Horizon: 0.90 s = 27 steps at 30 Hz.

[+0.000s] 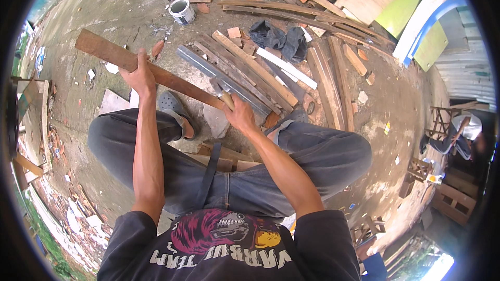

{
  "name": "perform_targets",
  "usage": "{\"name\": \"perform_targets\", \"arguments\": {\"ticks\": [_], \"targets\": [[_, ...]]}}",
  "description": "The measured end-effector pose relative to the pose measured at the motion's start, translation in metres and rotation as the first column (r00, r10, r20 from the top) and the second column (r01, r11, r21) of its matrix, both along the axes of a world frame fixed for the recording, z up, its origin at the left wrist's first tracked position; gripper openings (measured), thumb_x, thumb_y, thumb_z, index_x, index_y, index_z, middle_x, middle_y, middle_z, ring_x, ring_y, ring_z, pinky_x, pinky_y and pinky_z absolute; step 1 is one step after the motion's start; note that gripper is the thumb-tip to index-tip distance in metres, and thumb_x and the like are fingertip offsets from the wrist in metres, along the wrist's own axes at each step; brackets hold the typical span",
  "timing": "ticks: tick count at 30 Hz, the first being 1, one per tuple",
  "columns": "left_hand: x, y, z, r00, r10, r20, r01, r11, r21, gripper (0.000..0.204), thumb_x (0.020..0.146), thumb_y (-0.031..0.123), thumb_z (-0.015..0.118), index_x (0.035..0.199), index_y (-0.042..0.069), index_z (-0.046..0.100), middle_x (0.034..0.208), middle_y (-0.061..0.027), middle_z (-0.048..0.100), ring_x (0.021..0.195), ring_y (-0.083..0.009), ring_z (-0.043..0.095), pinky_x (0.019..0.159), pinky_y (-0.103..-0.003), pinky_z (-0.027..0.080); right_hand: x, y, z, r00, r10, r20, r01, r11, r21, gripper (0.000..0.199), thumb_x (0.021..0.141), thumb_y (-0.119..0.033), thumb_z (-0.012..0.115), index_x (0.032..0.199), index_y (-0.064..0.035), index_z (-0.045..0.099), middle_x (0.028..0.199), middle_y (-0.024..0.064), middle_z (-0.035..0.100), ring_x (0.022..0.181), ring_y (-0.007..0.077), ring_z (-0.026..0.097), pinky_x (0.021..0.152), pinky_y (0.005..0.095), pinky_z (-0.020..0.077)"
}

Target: The person sits on the ground and uses a hammer to break a long wooden plank into smaller pieces. They repeatedly strike the wood against a metal bar to snap it apart.

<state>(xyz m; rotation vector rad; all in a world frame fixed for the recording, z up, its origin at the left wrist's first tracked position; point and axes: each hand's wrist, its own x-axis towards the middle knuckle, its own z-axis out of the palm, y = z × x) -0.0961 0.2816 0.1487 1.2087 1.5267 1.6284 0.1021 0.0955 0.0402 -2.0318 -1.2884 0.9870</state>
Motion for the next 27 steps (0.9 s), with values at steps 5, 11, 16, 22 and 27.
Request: {"name": "perform_targets", "arguments": {"ticks": [5, 11, 16, 22, 27], "targets": [[0.001, 0.01, -0.018, 0.998, -0.057, 0.009, 0.057, 0.997, 0.056, 0.054, 0.08, 0.022, 0.079, 0.113, -0.006, 0.047, 0.095, -0.0131, 0.065, 0.088, -0.0194, 0.063, 0.083, -0.033, 0.049, 0.023, -0.024, -0.043, 0.984, 0.11, 0.141, -0.09, 0.986, -0.141, 0.033, 0.086, -0.03, 0.063, 0.102, -0.0014, 0.058, 0.074, 0.018, 0.063, 0.064, 0.0276, 0.062, 0.063, 0.0448, 0.0483], [-0.002, -0.005, -0.005, 0.95, -0.298, 0.095, 0.301, 0.953, -0.019, 0.043, 0.081, 0.017, 0.072, 0.111, -0.006, 0.052, 0.109, -0.0165, 0.065, 0.092, -0.0205, 0.065, 0.085, -0.034, 0.051, 0.034, 0.022, 0.015, 0.977, -0.122, -0.178, 0.102, 0.988, -0.115, 0.034, 0.088, -0.034, 0.063, 0.091, -0.0004, 0.06, 0.068, 0.0168, 0.061, 0.06, 0.0268, 0.058, 0.059, 0.0417, 0.0451], [-0.004, -0.027, -0.001, 0.893, -0.399, 0.209, 0.391, 0.917, 0.081, 0.039, 0.08, 0.016, 0.066, 0.11, -0.007, 0.055, 0.107, -0.0183, 0.065, 0.093, -0.0247, 0.066, 0.086, -0.038, 0.052, 0.02, 0.022, 0.029, 0.949, -0.162, -0.271, 0.148, 0.986, -0.07, 0.035, 0.087, -0.033, 0.063, 0.085, 0.0012, 0.061, 0.066, 0.0153, 0.061, 0.058, 0.0254, 0.058, 0.057, 0.0406, 0.0446], [-0.006, -0.061, -0.001, 0.878, -0.465, 0.11, 0.446, 0.88, 0.16, 0.046, 0.081, 0.017, 0.065, 0.117, -0.007, 0.051, 0.106, -0.0174, 0.061, 0.101, -0.0289, 0.063, 0.092, -0.043, 0.049, 0.022, 0.013, 0.017, 0.995, -0.031, -0.091, 0.017, 0.99, -0.143, 0.034, 0.087, -0.032, 0.065, 0.093, 0.0021, 0.064, 0.064, 0.0119, 0.062, 0.055, 0.0202, 0.059, 0.056, 0.0385, 0.0455], [-0.001, -0.089, -0.002, 0.828, -0.56, 0.037, 0.536, 0.808, 0.246, 0.048, 0.08, 0.015, 0.07, 0.12, -0.002, 0.049, 0.115, -0.0149, 0.055, 0.109, -0.0266, 0.057, 0.097, -0.042, 0.046, 0.015, 0.026, 0.046, 0.986, -0.082, -0.146, 0.084, 0.996, 0.007, 0.034, 0.087, -0.031, 0.065, 0.094, 0.0026, 0.064, 0.069, 0.014, 0.063, 0.063, 0.0211, 0.061, 0.06, 0.0384, 0.0465]]}}
